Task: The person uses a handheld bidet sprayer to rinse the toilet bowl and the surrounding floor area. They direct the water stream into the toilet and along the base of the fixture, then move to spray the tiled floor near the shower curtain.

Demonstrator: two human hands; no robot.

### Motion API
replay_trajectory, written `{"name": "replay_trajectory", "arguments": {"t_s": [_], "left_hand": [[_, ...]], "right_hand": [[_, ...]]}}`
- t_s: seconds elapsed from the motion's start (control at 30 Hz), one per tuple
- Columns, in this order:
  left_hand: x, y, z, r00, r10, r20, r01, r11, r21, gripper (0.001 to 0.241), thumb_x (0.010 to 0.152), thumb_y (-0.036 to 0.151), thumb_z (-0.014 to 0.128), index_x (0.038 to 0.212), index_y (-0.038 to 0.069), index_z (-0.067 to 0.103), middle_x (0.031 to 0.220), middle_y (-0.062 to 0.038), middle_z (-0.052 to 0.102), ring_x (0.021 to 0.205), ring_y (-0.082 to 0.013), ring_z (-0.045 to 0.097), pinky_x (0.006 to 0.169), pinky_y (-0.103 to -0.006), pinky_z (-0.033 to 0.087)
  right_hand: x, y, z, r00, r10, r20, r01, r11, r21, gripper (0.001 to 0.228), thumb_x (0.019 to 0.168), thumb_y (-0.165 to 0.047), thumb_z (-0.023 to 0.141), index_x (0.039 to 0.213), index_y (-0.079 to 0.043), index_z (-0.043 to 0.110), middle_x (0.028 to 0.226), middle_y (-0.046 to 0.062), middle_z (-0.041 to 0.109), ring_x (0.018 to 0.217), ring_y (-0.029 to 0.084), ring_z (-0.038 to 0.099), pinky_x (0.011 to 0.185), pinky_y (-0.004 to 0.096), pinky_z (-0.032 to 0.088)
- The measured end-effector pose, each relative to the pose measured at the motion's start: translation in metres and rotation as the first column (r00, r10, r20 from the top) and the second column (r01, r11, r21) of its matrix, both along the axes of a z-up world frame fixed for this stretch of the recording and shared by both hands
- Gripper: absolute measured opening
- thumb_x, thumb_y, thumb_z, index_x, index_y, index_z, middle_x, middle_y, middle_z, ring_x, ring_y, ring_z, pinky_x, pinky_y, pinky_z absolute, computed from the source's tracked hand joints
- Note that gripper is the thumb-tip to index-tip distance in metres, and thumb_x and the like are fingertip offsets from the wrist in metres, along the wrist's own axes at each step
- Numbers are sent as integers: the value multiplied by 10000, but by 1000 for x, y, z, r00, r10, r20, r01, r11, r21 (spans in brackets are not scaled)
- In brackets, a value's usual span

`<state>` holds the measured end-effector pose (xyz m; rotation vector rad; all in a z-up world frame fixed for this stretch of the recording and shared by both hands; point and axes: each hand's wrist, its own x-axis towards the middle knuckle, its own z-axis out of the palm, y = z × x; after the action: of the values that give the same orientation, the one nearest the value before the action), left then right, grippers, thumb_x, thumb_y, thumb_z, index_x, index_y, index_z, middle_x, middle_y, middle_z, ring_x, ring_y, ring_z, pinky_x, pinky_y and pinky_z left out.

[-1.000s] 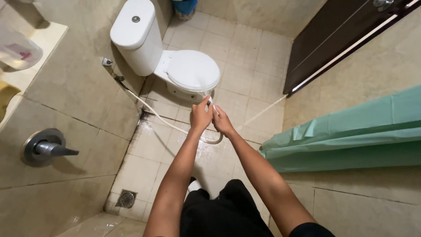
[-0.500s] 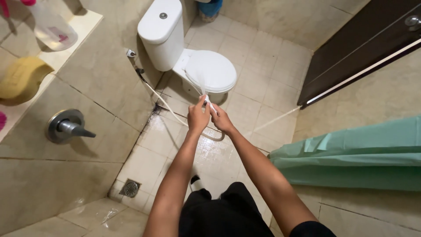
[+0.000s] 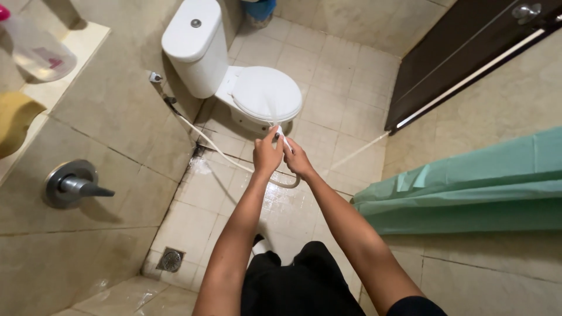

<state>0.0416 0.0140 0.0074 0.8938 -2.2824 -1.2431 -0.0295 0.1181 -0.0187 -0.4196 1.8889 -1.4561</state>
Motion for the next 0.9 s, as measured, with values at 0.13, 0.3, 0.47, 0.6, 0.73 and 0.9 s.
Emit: {"name": "replay_trajectory", "arguments": {"t_s": [0.13, 0.3, 0.47, 0.6, 0.73, 0.9], "left_hand": [[-12, 9, -3, 999, -40, -10, 40, 999, 5, 435, 953, 344, 661, 1369, 216, 675, 1178, -166, 729, 1062, -382, 635, 951, -441, 516], [-23, 16, -7, 994, -104, -39, 105, 994, 4, 425, 951, 322, 684, 1357, 195, 686, 1200, -213, 705, 1106, -400, 636, 985, -428, 515], [-20, 19, -16, 990, -126, -58, 126, 992, 1, 429, 935, 302, 674, 1347, 181, 683, 1281, -187, 688, 1101, -404, 613, 985, -432, 501], [-9, 16, -11, 994, -108, 2, 108, 993, 57, 430, 939, 304, 667, 1352, 185, 683, 1286, -162, 694, 1112, -396, 607, 997, -432, 495], [7, 10, -8, 997, -70, -13, 70, 996, 50, 433, 947, 303, 665, 1361, 177, 678, 1284, -159, 694, 1112, -394, 607, 997, -428, 498], [20, 4, -16, 996, 37, -80, -39, 999, -25, 421, 966, 283, 648, 1369, 166, 673, 1331, -117, 690, 1078, -397, 630, 992, -435, 499]], "right_hand": [[2, 11, 17, 998, -62, -6, 62, 998, 7, 417, 1072, -383, 467, 1440, -224, 579, 644, -37, 488, 512, 62, 403, 422, 254, 339], [-2, 22, -4, 991, -130, 14, 131, 989, -61, 413, 1087, -366, 466, 1448, -188, 559, 677, -42, 512, 510, 54, 418, 420, 255, 341], [13, 24, -5, 987, -160, 25, 162, 983, -92, 407, 1089, -337, 447, 1450, -173, 536, 652, -24, 503, 467, 71, 390, 398, 263, 321], [24, 20, 1, 991, -127, 27, 129, 990, -60, 409, 1081, -321, 433, 1457, -184, 517, 652, -18, 525, 472, 74, 419, 398, 264, 341], [22, 11, -11, 995, -72, 74, 78, 993, -90, 408, 1092, -326, 439, 1455, -169, 538, 662, -23, 506, 498, 63, 402, 404, 258, 313], [26, -4, -9, 997, 33, 69, -25, 992, -123, 402, 1087, -336, 457, 1423, -137, 551, 743, -21, 575, 555, 60, 445, 462, 254, 351]]}}
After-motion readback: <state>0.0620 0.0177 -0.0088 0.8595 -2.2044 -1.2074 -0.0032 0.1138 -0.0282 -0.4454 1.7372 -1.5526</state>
